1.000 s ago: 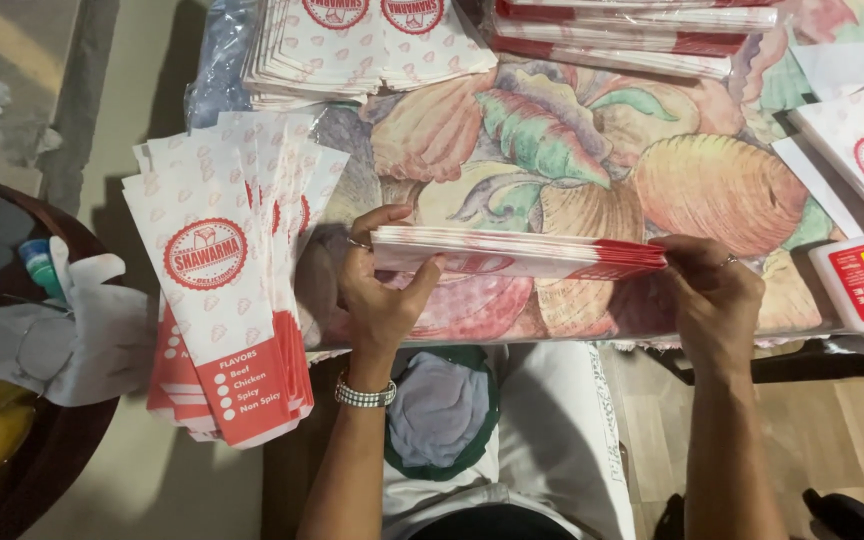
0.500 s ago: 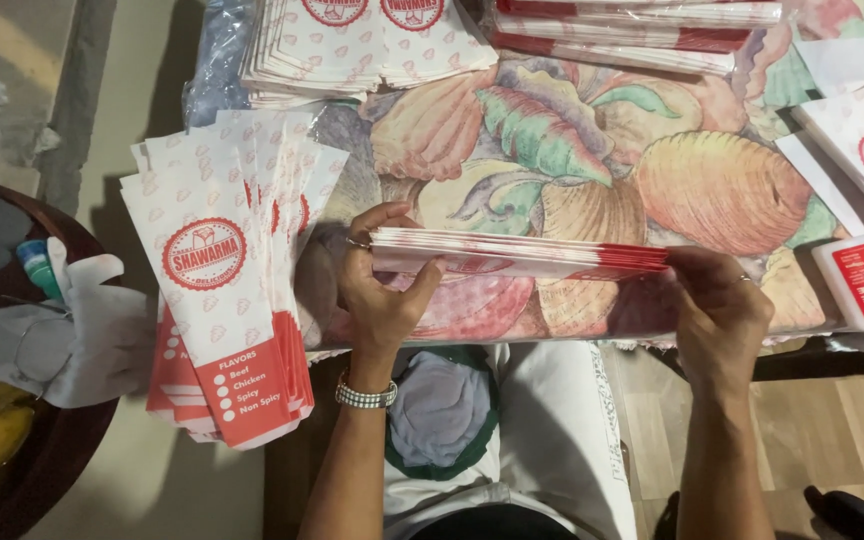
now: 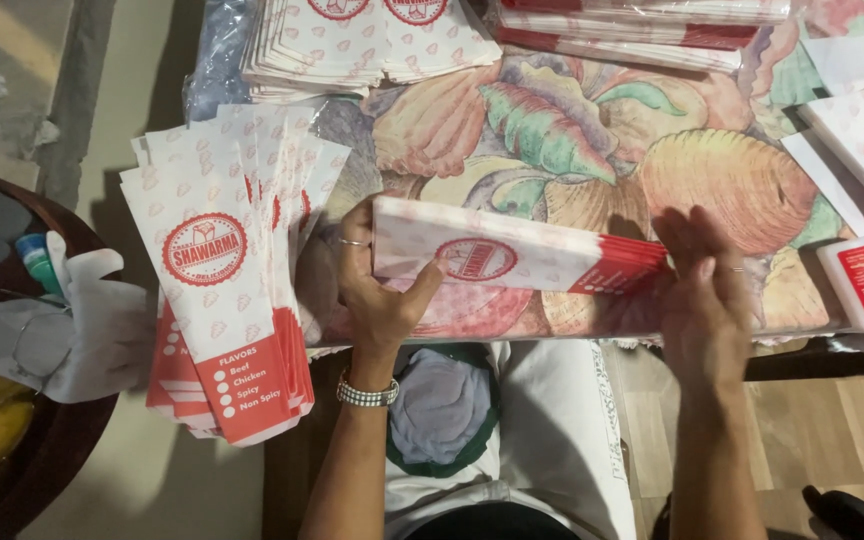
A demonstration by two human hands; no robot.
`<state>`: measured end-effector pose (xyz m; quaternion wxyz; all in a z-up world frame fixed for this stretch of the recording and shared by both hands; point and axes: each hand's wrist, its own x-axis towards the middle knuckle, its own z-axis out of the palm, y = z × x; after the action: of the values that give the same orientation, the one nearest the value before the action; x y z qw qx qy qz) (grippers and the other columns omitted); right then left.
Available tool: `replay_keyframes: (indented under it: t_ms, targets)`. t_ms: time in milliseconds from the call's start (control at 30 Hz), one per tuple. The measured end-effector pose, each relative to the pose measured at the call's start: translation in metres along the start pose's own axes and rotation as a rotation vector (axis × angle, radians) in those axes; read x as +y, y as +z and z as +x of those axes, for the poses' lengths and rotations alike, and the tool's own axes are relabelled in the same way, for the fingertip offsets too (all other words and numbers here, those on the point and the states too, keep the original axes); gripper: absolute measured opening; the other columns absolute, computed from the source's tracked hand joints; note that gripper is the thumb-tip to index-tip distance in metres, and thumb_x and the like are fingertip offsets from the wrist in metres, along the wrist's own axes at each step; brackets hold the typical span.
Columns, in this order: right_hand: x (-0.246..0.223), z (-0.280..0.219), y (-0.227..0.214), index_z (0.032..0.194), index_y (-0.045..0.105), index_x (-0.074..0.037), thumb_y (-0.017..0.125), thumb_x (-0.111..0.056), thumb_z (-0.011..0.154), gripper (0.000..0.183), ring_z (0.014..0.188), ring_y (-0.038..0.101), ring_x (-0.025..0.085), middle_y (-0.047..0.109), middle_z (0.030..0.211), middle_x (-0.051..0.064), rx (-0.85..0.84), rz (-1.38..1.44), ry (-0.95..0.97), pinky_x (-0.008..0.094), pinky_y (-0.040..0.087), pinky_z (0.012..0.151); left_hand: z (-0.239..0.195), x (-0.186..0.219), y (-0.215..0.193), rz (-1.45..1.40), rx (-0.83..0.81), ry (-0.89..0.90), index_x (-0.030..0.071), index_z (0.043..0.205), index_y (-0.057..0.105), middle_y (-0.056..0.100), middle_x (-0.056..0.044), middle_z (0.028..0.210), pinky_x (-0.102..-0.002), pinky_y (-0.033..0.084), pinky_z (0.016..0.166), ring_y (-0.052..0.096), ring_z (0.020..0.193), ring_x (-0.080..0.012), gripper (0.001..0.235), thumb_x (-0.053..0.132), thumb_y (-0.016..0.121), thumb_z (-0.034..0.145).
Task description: The person applies glue to the edge of a stack of printed paper pouches and presses them together to seal them. They repeat this process for multiple pouches, stacking the finished ones on the table.
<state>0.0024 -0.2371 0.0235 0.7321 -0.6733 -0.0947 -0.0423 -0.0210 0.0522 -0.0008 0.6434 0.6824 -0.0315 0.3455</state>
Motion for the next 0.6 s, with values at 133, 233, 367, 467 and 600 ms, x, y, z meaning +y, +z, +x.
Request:
replay_keyframes:
  t_ms: [133, 233, 367, 467, 600]
  targets:
    - [-0.002, -0.012, 0.034, 0.159, 0.026, -0.001, 0.041, -0.016, 0.108, 0.055, 0.149, 0.037, 0.037, 0.041, 0.154, 0.026, -0.074, -0.022, -0.154, 0.053, 0.025, 0.127, 0.007, 0.013, 0.002, -0.053, 0.029, -0.033, 0.006, 0.131, 0.061, 0.067, -0.009, 0.114, -0.037, 0.044, 0.108, 0.061, 0.114, -0.0178, 0.066, 0.003, 0.083, 0.069]
    - [0.008, -0.008, 0.015, 0.159, 0.021, 0.001, 0.058, 0.016, 0.086, 0.084, 0.142, 0.045, 0.041, 0.042, 0.147, 0.028, -0.114, -0.083, -0.117, 0.052, 0.036, 0.121, 0.004, 0.012, -0.004, -0.012, 0.045, -0.019, 0.004, 0.124, 0.063, 0.068, -0.01, 0.1, -0.038, 0.049, 0.097, 0.063, 0.098, -0.0176, 0.059, 0.003, 0.085, 0.069]
    - [-0.004, -0.011, 0.027, 0.155, 0.023, 0.004, 0.058, 0.019, 0.085, 0.08, 0.142, 0.047, 0.043, 0.043, 0.144, 0.027, -0.103, -0.065, -0.136, 0.053, 0.038, 0.121, -0.003, 0.002, -0.003, 0.035, 0.054, -0.006, 0.004, 0.119, 0.067, 0.071, -0.01, 0.097, -0.037, 0.052, 0.094, 0.068, 0.095, -0.0187, 0.057, 0.001, 0.084, 0.064]
    - [0.003, -0.013, 0.025, 0.155, 0.023, 0.003, 0.053, 0.013, 0.094, 0.069, 0.14, 0.047, 0.038, 0.044, 0.143, 0.025, -0.107, -0.127, -0.138, 0.052, 0.036, 0.121, 0.002, 0.015, -0.004, 0.054, 0.019, 0.006, 0.007, 0.12, 0.068, 0.071, -0.007, 0.091, -0.033, 0.053, 0.091, 0.067, 0.091, -0.0154, 0.057, 0.001, 0.084, 0.066]
    - [-0.001, -0.015, 0.029, 0.138, 0.033, 0.006, 0.048, 0.009, 0.098, 0.043, 0.138, 0.051, 0.043, 0.048, 0.134, 0.025, -0.106, -0.177, -0.141, 0.056, 0.036, 0.121, 0.0, 0.01, -0.003, 0.043, 0.032, 0.016, 0.007, 0.118, 0.068, 0.072, -0.009, 0.095, -0.035, 0.055, 0.088, 0.068, 0.089, -0.017, 0.054, -0.002, 0.082, 0.067]
